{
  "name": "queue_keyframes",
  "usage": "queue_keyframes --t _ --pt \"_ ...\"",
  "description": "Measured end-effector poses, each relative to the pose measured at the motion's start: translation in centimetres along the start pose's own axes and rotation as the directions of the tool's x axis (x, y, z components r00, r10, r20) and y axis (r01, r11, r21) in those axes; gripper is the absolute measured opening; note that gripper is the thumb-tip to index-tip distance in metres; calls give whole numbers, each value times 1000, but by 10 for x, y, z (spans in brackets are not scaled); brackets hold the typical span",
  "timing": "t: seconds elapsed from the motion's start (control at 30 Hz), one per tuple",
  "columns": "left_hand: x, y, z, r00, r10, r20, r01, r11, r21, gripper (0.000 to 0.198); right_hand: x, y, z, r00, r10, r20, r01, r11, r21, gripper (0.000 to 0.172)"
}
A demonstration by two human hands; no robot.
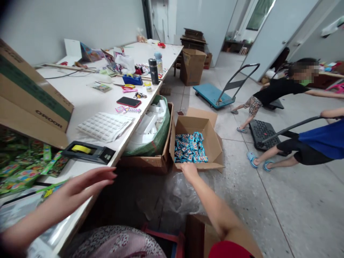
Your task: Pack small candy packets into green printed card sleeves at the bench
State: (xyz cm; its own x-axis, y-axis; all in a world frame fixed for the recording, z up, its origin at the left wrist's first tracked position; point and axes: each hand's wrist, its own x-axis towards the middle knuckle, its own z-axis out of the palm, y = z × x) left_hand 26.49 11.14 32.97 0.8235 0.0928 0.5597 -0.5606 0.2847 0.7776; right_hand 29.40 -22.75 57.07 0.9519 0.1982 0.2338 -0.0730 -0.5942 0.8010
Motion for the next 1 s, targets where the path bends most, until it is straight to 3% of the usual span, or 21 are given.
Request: queue_keyframes --t 0.07,0.17,0.3,0.43,0.6,0.8,0.9,1.0 --pt "29 8 33 981 31 192 -21 998 -56 55 -11 -1 4 1000 -23 -7 23 1000 7 27" --pt "68 11 89 953 3 302 -21 998 57 52 -25 -2 10 998 -62 2 62 998 21 30" --pt "102 -3 152 944 -97 317 44 984 170 54 -35 -9 19 994 -111 21 110 993 36 28" --pt "117 -11 187 938 -176 298 88 954 288 64 -41 -30 25 989 -145 14 144 989 44 24" --pt "122 -11 210 946 -205 252 85 905 417 46 -49 -63 32 989 -147 -23 148 986 79 16" --pt "125 -28 215 945 -193 265 36 865 501 24 -59 -85 40 986 -137 -91 154 965 213 10" --pt "125 -27 211 946 -176 273 12 859 512 22 -64 -62 22 981 -106 -165 156 934 322 15" --pt "128 -19 207 948 -159 274 -2 861 509 21 -75 5 -5 961 95 -258 23 908 417 42"
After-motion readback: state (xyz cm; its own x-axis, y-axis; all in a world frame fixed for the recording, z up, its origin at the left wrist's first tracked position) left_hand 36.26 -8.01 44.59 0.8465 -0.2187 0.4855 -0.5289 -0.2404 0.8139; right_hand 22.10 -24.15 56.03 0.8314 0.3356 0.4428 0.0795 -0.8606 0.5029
